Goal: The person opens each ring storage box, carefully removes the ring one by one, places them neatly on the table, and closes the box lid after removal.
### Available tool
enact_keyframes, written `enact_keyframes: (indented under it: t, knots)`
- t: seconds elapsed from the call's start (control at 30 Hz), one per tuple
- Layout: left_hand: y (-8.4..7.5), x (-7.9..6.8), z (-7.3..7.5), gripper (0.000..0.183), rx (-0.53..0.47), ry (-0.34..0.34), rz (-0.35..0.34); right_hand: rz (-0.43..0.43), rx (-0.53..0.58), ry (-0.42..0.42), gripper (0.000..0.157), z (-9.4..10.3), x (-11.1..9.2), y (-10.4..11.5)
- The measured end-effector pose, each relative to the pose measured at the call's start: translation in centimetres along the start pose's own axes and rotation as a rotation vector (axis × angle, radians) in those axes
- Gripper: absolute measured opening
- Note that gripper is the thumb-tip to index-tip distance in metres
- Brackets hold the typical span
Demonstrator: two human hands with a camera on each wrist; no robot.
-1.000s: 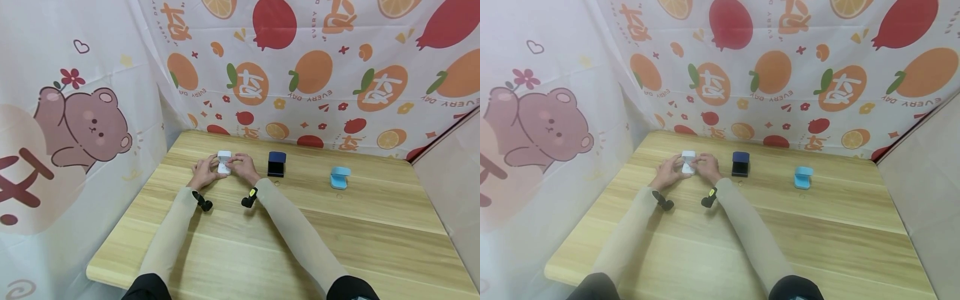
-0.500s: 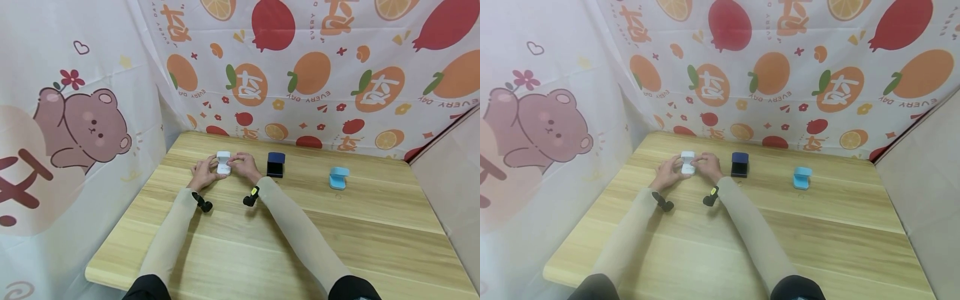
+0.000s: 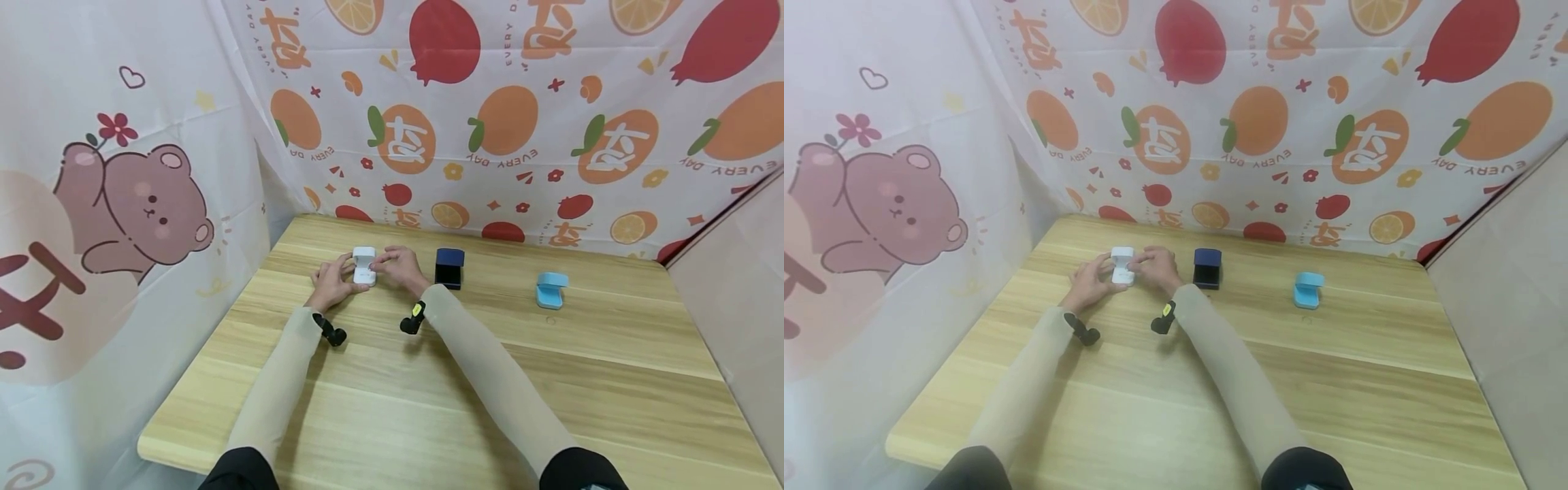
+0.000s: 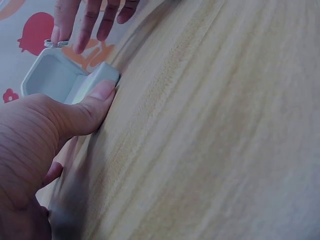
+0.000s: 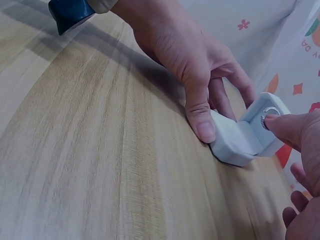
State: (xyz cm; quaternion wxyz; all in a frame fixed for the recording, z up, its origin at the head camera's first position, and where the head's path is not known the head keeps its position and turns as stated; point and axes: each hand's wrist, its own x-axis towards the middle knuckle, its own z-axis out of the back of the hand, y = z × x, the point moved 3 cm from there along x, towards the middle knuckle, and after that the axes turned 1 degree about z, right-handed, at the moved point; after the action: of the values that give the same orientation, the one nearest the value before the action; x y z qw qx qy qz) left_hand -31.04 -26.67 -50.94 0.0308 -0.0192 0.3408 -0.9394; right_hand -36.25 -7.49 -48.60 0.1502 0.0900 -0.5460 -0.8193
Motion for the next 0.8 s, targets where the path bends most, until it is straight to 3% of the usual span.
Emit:
enact_keyframes:
  t: [0.8]
  knots:
    - [-0.23, -0.25, 0.10, 0.097, -0.014, -0.002, 0.009, 0.063, -0.074, 0.046, 0.015, 0.28, -0.06, 0.78]
